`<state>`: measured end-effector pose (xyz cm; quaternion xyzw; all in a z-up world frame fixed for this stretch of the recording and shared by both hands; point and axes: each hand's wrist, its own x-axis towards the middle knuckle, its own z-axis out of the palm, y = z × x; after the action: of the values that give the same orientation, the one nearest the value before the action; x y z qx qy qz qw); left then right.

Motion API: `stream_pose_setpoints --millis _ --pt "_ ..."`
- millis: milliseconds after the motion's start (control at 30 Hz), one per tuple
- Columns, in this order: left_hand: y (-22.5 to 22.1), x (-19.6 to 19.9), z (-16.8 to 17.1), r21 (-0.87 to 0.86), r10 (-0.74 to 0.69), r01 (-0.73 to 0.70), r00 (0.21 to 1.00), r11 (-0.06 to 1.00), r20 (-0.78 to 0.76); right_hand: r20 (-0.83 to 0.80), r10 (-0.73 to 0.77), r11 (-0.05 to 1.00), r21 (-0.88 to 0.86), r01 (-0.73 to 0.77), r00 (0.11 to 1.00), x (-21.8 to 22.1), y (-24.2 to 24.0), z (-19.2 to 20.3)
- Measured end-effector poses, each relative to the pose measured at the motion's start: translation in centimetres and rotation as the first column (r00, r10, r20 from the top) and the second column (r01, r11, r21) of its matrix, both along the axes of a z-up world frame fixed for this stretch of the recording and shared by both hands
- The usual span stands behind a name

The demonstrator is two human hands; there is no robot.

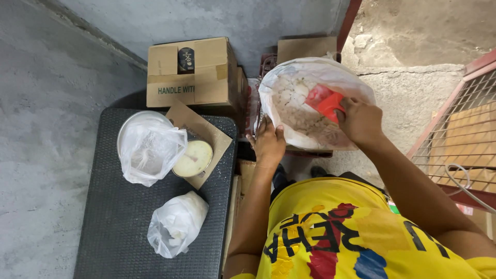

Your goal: Portioning white powder from a large bag into smaller plastic bags using a scoop and a scale for weight measurement.

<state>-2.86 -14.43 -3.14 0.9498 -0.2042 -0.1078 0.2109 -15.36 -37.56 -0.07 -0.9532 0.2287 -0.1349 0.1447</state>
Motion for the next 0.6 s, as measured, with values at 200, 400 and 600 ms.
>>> stream_pose_setpoints --millis 200,400,600 --pt "-0.1 0.1 0.5 0.010 0.005 -0.005 1.000 1.000 0.004 0.031 0.138 0.984 -0.119 -0.134 0.990 3.3 -1.1 -4.3" --pt "0.0 0.1 0.5 0.015 0.031 -0.031 0.999 0.999 -0.018 0.006 0.284 0.956 -0.081 -0.282 0.959 3.4 -1.0 -2.2" --pt "0.2 -0.3 0.4 0.005 0.049 -0.049 0.999 0.999 0.007 -0.140 0.175 0.982 -0.053 -0.184 0.975 3.0 -1.0 -0.3"
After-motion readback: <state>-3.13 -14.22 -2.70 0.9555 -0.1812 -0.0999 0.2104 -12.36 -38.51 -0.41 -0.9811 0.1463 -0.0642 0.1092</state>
